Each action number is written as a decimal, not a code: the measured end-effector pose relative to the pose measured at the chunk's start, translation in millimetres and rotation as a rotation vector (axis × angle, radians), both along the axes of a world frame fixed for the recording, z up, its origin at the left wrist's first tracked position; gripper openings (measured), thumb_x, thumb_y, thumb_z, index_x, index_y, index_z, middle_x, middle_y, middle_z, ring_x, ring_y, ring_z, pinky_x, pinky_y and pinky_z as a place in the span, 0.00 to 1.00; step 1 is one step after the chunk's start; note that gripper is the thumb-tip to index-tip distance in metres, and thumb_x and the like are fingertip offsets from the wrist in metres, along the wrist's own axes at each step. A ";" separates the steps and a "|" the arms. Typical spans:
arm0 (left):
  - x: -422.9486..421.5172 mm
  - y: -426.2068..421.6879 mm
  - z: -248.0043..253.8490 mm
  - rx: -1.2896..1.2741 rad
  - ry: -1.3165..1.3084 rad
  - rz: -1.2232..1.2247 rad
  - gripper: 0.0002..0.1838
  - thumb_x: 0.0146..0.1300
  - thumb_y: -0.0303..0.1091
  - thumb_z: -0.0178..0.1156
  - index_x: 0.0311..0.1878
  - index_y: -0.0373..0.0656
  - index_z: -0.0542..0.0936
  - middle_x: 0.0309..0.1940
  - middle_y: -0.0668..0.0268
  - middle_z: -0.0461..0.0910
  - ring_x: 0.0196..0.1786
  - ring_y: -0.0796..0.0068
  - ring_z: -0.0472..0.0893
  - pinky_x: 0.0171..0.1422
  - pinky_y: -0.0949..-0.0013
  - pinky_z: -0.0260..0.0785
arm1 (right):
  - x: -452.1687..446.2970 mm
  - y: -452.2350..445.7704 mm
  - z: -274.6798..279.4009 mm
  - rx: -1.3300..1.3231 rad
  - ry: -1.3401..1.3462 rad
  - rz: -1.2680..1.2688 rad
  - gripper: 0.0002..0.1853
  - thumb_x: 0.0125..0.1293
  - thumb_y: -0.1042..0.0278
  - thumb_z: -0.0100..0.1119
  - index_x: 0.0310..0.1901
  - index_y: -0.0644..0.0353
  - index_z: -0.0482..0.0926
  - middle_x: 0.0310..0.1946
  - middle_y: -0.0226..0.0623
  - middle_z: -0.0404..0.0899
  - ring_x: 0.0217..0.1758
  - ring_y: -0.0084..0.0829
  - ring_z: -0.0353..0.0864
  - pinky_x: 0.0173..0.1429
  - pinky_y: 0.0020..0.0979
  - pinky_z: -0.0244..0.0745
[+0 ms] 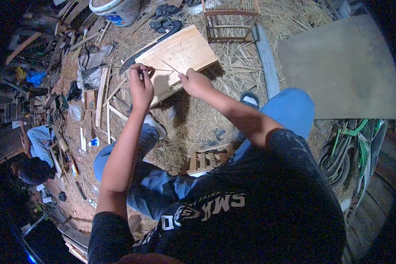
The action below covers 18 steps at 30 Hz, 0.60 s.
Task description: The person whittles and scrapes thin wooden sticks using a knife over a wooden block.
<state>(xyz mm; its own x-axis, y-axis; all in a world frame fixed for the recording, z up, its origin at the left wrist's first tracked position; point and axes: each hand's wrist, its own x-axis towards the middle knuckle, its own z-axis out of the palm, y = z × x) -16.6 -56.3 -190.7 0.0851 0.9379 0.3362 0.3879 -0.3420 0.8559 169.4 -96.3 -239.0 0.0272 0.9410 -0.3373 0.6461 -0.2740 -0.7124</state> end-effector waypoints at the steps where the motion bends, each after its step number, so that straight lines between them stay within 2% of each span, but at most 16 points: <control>1: -1.6 1.6 -1.9 0.022 0.050 -0.004 0.02 0.72 0.16 0.49 0.45 0.31 0.69 0.41 0.55 0.72 0.44 0.64 0.82 0.51 0.66 0.82 | -1.0 -1.0 -3.4 -0.003 -0.001 0.000 0.28 0.79 0.47 0.42 0.45 0.70 0.77 0.39 0.62 0.83 0.47 0.63 0.82 0.55 0.56 0.74; 3: -0.5 1.2 -5.0 0.018 0.021 -0.013 0.02 0.72 0.16 0.49 0.45 0.31 0.69 0.42 0.55 0.72 0.44 0.63 0.82 0.51 0.65 0.82 | -4.0 -3.6 -13.6 0.125 0.090 0.000 0.22 0.79 0.51 0.45 0.41 0.66 0.73 0.34 0.60 0.81 0.41 0.63 0.80 0.47 0.55 0.73; 5: 1.5 1.6 -5.3 0.019 -0.011 -0.012 0.02 0.72 0.16 0.49 0.45 0.32 0.69 0.42 0.54 0.72 0.44 0.63 0.81 0.51 0.65 0.81 | -5.2 -3.9 -22.3 0.148 0.046 0.020 0.21 0.79 0.52 0.44 0.42 0.66 0.74 0.35 0.60 0.81 0.41 0.64 0.81 0.48 0.57 0.74; 8: 1.0 8.3 -10.3 0.053 0.072 -0.004 0.03 0.71 0.17 0.51 0.45 0.32 0.69 0.42 0.53 0.73 0.44 0.59 0.80 0.50 0.61 0.79 | -7.6 -5.3 -32.2 0.173 -0.008 0.033 0.19 0.78 0.55 0.43 0.44 0.66 0.74 0.35 0.61 0.82 0.41 0.64 0.81 0.49 0.60 0.75; 11: 7.4 8.9 -7.5 0.097 0.114 -0.030 0.08 0.64 0.18 0.57 0.45 0.32 0.70 0.41 0.52 0.73 0.44 0.52 0.78 0.51 0.54 0.71 | -8.1 -7.5 -22.5 0.177 -0.020 0.028 0.17 0.78 0.58 0.44 0.45 0.66 0.74 0.34 0.63 0.81 0.40 0.65 0.81 0.48 0.60 0.75; 15: 13.2 4.9 4.6 0.183 0.245 -0.054 0.11 0.60 0.17 0.59 0.45 0.32 0.71 0.40 0.52 0.74 0.44 0.49 0.77 0.51 0.54 0.72 | -7.6 -7.8 -21.5 0.210 -0.017 0.040 0.14 0.75 0.61 0.47 0.45 0.66 0.73 0.32 0.63 0.81 0.39 0.65 0.81 0.47 0.61 0.75; 18: 13.9 6.3 4.7 0.158 0.236 -0.059 0.11 0.62 0.17 0.59 0.45 0.33 0.70 0.40 0.52 0.74 0.44 0.50 0.79 0.50 0.55 0.73 | -7.8 -7.5 -27.5 0.214 0.002 0.042 0.13 0.74 0.62 0.48 0.44 0.66 0.73 0.32 0.63 0.81 0.38 0.66 0.81 0.46 0.62 0.74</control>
